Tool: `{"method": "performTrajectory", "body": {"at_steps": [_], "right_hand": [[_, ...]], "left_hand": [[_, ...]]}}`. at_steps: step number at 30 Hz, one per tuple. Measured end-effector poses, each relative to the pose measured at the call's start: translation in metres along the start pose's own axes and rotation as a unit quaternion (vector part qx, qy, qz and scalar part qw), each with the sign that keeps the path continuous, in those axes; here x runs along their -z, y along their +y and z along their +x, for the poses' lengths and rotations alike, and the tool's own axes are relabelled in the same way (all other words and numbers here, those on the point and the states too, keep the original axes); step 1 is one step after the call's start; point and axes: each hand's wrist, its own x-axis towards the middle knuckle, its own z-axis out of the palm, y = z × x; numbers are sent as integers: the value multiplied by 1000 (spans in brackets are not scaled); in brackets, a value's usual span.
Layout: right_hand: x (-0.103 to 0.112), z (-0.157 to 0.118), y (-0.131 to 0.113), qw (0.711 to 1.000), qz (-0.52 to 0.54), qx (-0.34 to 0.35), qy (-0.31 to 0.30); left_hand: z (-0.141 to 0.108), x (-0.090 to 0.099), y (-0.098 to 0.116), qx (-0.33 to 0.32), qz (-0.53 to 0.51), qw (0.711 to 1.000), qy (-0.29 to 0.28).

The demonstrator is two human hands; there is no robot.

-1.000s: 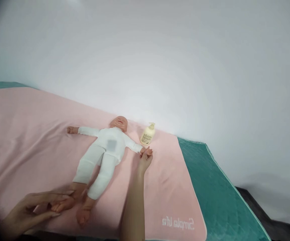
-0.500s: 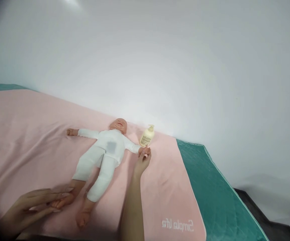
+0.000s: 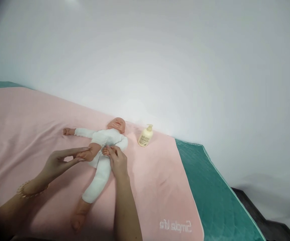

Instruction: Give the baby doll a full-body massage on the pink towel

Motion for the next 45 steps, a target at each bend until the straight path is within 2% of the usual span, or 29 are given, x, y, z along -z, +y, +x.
{"method": "performTrajectory", "body": {"at_steps": [5,7,9,11,14,17,19,20,22,28,32,35,37,39,40,42,45], "right_hand": [[-2,-3,4,999,37,-34,15],[-1,-4,7,992,72,-84,58],[3,-4,10,973,111,-159,125],[10,-3,13,937,145,-251,196],[23,-2,22,861,197,-371,288],[31,-7,38,767,269,-448,374],[33,-15,51,710,311,-482,408],[33,-18,56,693,325,-493,415],[32,-25,65,681,337,-499,416],[28,-30,71,678,343,-494,422],[28,-30,72,682,341,-498,414],[31,-27,68,686,338,-501,406],[33,-22,59,690,334,-498,405],[32,-15,47,720,315,-475,397],[30,-11,39,746,298,-454,386],[24,-4,24,816,257,-390,339],[10,1,5,920,197,-259,220]], "left_hand": [[0,-3,-5,23,-10,1000,-1],[-8,1,-6,19,-7,1000,-8],[-19,6,-5,16,-7,1000,-20],[-33,11,-5,10,-8,999,-37],[-54,19,-5,-16,-4,998,-61],[-76,23,-5,-63,9,995,-79],[-91,24,-4,-72,16,994,-76],[-98,23,-3,-65,16,995,-73],[-112,23,-3,-46,9,996,-76],[-134,30,-22,-26,4,987,-162],[-136,33,-31,0,9,983,-183],[-135,33,-27,7,-6,987,-161],[-132,35,-21,18,-23,992,-121],[-127,36,-15,43,-37,996,-70],[-122,37,-12,57,-43,996,-49],[-110,36,-9,77,-58,995,-24],[-83,29,-6,100,-72,992,4]]}}
